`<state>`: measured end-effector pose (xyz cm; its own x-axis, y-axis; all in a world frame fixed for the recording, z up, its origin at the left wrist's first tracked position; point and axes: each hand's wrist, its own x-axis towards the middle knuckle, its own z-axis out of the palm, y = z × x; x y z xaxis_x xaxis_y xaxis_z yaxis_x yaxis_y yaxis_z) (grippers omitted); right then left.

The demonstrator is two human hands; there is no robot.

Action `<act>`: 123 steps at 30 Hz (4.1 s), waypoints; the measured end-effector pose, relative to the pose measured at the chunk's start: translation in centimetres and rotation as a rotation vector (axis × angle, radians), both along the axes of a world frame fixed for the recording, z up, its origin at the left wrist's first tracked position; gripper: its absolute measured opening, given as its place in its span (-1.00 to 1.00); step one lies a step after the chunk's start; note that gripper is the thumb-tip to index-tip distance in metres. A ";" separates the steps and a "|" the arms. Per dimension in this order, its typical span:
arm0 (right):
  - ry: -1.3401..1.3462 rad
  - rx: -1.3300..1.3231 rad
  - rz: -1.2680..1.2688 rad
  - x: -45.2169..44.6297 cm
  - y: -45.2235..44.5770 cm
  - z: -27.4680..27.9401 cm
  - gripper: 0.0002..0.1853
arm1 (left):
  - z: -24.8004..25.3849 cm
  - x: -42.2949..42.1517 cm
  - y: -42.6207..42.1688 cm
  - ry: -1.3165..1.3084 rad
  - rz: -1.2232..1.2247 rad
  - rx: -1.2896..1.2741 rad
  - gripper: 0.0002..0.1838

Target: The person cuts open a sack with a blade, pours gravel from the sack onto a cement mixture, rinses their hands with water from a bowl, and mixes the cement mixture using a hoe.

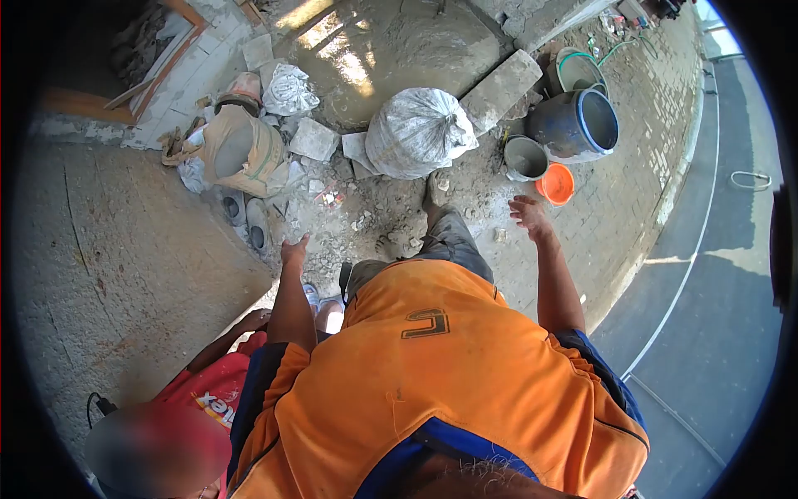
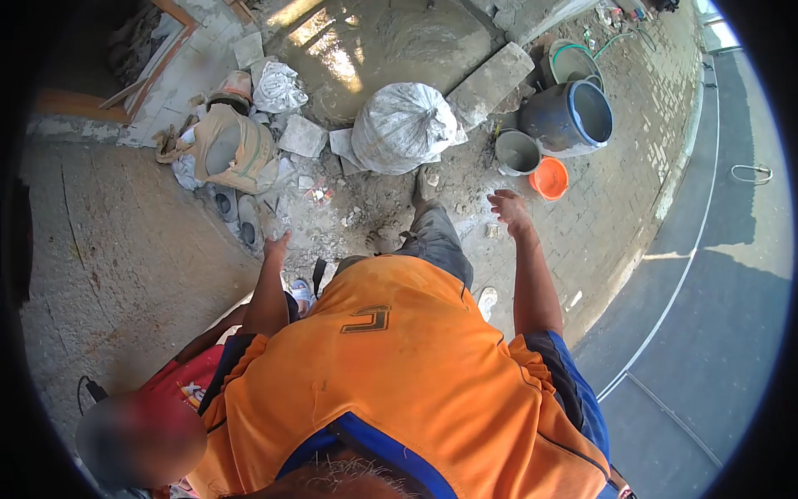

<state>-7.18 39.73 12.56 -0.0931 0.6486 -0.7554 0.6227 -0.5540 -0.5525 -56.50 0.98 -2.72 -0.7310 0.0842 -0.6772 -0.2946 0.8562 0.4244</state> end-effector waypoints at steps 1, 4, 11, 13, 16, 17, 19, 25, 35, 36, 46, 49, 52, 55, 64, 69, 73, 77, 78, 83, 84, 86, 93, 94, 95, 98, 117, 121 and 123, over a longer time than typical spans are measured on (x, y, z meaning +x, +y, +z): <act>-0.007 -0.009 0.026 -0.8 0.7 -0.2 -0.42 | 0.5 0.6 1.0 -0.013 0.027 0.013 0.07; 0.043 -0.033 0.105 -2.8 3.0 -1.1 -0.47 | 1.7 1.3 3.2 -0.039 -0.027 0.055 0.06; -0.036 -0.021 0.249 -4.7 4.5 -2.5 -0.54 | 0.6 0.8 5.6 0.009 -0.081 0.138 0.08; 0.093 0.019 0.149 -4.1 3.9 -2.3 -0.43 | 4.0 1.2 6.4 -0.119 0.026 0.224 0.14; 0.044 -0.005 0.136 -3.9 3.0 -0.2 -0.50 | 4.9 1.2 6.2 -0.080 0.017 0.186 0.17; 0.042 -0.019 0.121 -3.5 3.1 -0.3 -0.50 | 4.3 0.9 5.7 -0.058 0.010 0.187 0.18; 0.051 -0.021 0.100 -2.7 2.3 0.2 -0.48 | 1.2 0.1 3.7 -0.033 0.013 0.181 0.18; 0.069 -0.042 -0.024 -1.1 1.0 -0.5 -0.45 | 0.5 -1.4 2.8 -0.318 -0.083 0.002 -0.07; -0.033 -0.059 -0.063 -6.4 4.1 -3.0 -0.21 | 4.3 -2.5 17.2 -0.212 -0.293 0.170 -0.07; -0.040 0.014 -0.035 -7.2 4.9 -3.8 -0.18 | 4.6 -2.0 19.2 -0.168 -0.338 0.258 -0.05; -0.206 0.206 0.362 -14.1 16.9 -15.6 -0.01 | 4.8 6.9 39.6 0.085 -1.067 0.186 -0.11; -0.192 0.106 0.453 -16.3 19.8 -16.9 -0.16 | 1.1 9.9 43.5 0.095 -1.147 0.157 -0.14; -0.134 0.153 0.528 -16.7 20.3 -19.9 -0.29 | -1.7 11.6 46.0 0.078 -1.163 0.074 -0.17; -0.067 0.222 0.607 -16.1 20.7 -21.0 -0.41 | -2.7 12.8 47.6 0.152 -1.097 0.019 -0.29; 0.180 -0.142 0.140 -18.2 24.0 -17.7 -0.62 | -3.2 13.9 50.0 0.303 -1.054 -0.022 -0.60; 0.337 -0.385 -0.053 -20.7 25.7 -15.7 -0.70 | -2.8 14.9 51.0 0.265 -0.929 -0.035 -0.67; 0.462 -0.298 0.007 -21.0 25.3 -13.3 -0.76 | -3.5 14.1 51.0 0.278 -0.947 0.097 -0.77; 0.553 -0.426 -0.164 -19.3 25.6 -13.0 -0.71 | -3.6 12.2 50.0 0.208 -0.758 0.291 -0.91; 0.611 -0.535 -0.392 -18.8 25.7 -12.7 -0.66 | -3.6 11.7 49.4 0.138 -0.685 0.297 -0.87; 0.139 -0.343 -0.038 -15.8 23.9 -19.6 -0.41 | -4.4 8.8 46.6 -0.097 -0.588 0.247 -0.84; 0.076 -0.207 0.215 -16.2 23.6 -19.8 -0.37 | -4.8 8.5 46.7 -0.137 -0.603 0.243 -0.83; 0.021 0.107 0.625 -18.5 21.6 -20.6 -0.28 | -4.6 7.9 47.0 -0.200 -0.717 0.238 -0.81; 0.037 0.643 0.626 -19.8 17.4 -27.0 -0.81 | -3.1 7.0 47.3 -0.097 -0.935 0.468 -0.78; -0.062 0.662 0.718 -19.7 17.7 -26.6 -0.80 | -2.8 6.8 47.3 -0.057 -0.898 0.512 -0.80; -0.076 0.661 0.713 -19.6 18.0 -26.0 -0.80 | -3.2 7.2 47.2 -0.067 -0.905 0.521 -0.80; 0.143 0.431 0.284 -18.7 17.9 -28.0 -0.73 | -4.7 7.9 46.8 -0.424 -0.134 0.519 -0.80; -0.379 -0.037 1.071 -23.2 23.9 -21.7 -0.53 | -3.7 4.3 46.6 -0.471 -0.603 0.201 -0.47; -0.238 0.100 1.118 -20.8 23.1 -25.9 -0.59 | -4.7 4.1 44.5 -0.548 -0.381 0.288 -0.62; -0.192 0.206 1.286 -21.3 22.6 -25.3 -0.65 | -4.2 3.6 43.7 -0.596 -0.285 0.323 -0.65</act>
<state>-28.47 62.33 -12.75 -0.6292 0.2819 -0.7243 0.7160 0.5728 -0.3990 -52.89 44.65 -6.96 -0.1668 0.4790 -0.8618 -0.3384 0.7932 0.5063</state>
